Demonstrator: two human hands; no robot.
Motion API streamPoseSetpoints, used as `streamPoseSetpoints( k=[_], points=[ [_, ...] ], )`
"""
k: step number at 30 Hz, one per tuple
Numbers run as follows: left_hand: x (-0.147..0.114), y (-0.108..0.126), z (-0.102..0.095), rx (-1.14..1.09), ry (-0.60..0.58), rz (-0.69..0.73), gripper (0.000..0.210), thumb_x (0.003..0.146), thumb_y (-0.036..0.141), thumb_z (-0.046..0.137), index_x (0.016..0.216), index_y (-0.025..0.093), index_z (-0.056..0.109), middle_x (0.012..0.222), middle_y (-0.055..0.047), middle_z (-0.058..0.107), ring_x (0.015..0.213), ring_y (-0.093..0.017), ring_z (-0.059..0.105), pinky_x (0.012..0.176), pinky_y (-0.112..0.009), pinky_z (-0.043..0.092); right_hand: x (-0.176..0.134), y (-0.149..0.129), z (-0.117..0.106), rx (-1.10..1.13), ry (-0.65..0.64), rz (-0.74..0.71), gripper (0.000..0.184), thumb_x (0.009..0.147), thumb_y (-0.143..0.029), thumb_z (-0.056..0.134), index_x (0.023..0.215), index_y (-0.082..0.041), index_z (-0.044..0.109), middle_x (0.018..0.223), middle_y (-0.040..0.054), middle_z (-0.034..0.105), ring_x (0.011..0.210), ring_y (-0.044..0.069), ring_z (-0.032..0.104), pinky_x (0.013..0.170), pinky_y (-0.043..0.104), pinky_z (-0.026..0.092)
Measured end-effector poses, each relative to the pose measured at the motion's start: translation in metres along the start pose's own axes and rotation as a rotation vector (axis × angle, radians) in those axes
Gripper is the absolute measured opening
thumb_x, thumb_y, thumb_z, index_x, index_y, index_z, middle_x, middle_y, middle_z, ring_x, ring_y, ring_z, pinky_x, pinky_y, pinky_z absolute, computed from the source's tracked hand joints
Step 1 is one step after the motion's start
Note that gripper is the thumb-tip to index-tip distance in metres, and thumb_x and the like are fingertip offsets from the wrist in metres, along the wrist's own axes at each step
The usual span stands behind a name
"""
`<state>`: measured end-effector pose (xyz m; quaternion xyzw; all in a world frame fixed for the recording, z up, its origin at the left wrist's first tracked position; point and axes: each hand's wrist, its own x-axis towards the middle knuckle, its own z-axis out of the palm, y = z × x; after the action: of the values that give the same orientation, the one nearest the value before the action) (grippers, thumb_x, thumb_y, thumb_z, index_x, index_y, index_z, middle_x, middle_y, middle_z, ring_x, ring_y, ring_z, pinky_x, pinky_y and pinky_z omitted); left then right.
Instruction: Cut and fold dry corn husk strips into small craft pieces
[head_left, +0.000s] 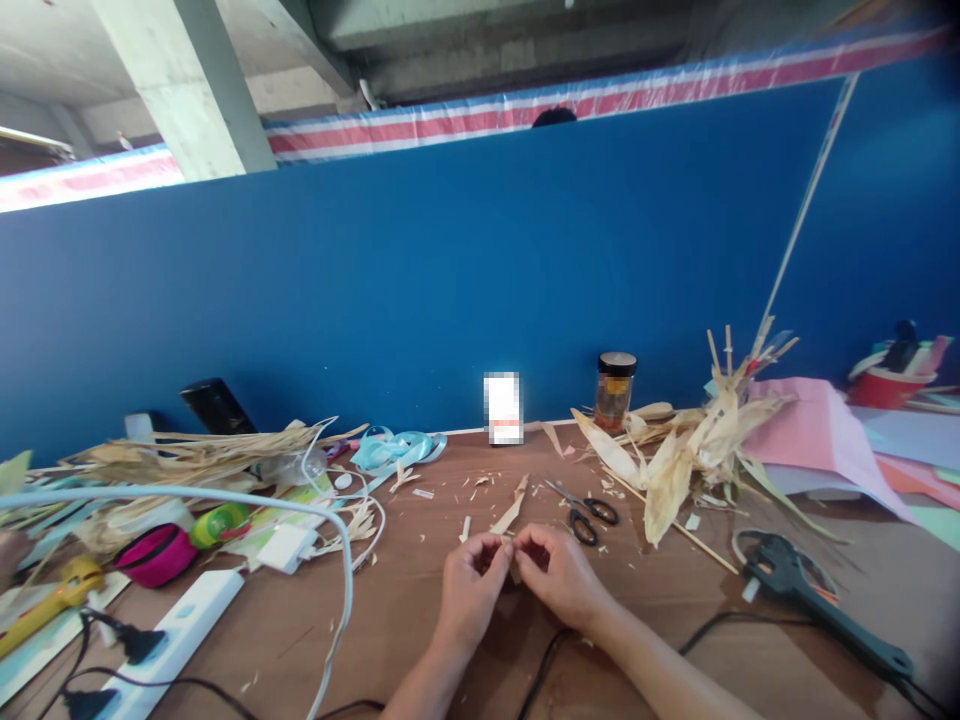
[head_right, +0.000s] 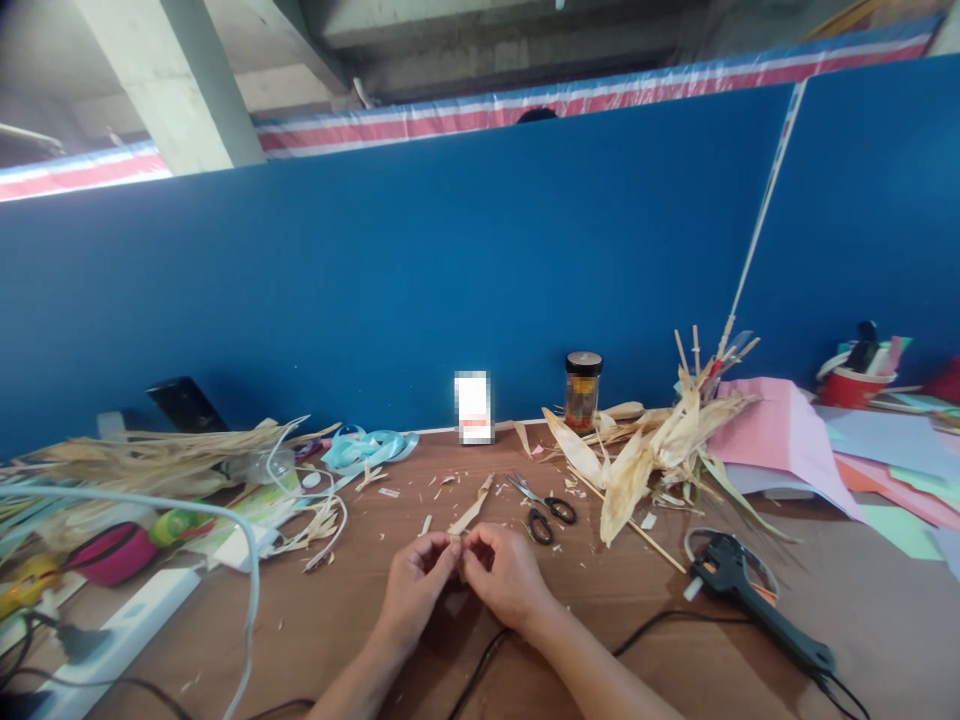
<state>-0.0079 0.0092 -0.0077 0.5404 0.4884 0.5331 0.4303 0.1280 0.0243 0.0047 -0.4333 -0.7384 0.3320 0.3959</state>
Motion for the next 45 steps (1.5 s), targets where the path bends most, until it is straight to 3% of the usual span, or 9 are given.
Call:
streamPoseSetpoints(
  k=[19,45],
  points=[
    [0.0019,-0.0057,-0.0004,-0.034,0.038,-0.031,0.021,0.069,0.033,0.058,0.069,0.012,0.059,0.056,0.0,0.056,0.049,-0.009,0.05,0.048,-0.018,0.04,0.0004,0.0014,0.0002,-0.012,0.005,-0.002,0.013,0.074,-0.023,0.047,0.066,-0.016,0.054,0.06,-0.0006,0.056,0.057,0.011,0.05,0.055,0.02,0.037],
    [0.0015,-0.0034,0.0005,-0.081,0.011,-0.023,0.018,0.068,0.03,0.059,0.073,0.012,0.06,0.06,0.0,0.059,0.054,-0.01,0.053,0.054,-0.019,0.041,-0.0009,0.0024,0.0043,0.105,0.018,0.022,0.011,0.075,-0.026,0.049,0.071,-0.016,0.053,0.06,-0.0011,0.055,0.054,0.01,0.049,0.051,0.019,0.038]
  ],
)
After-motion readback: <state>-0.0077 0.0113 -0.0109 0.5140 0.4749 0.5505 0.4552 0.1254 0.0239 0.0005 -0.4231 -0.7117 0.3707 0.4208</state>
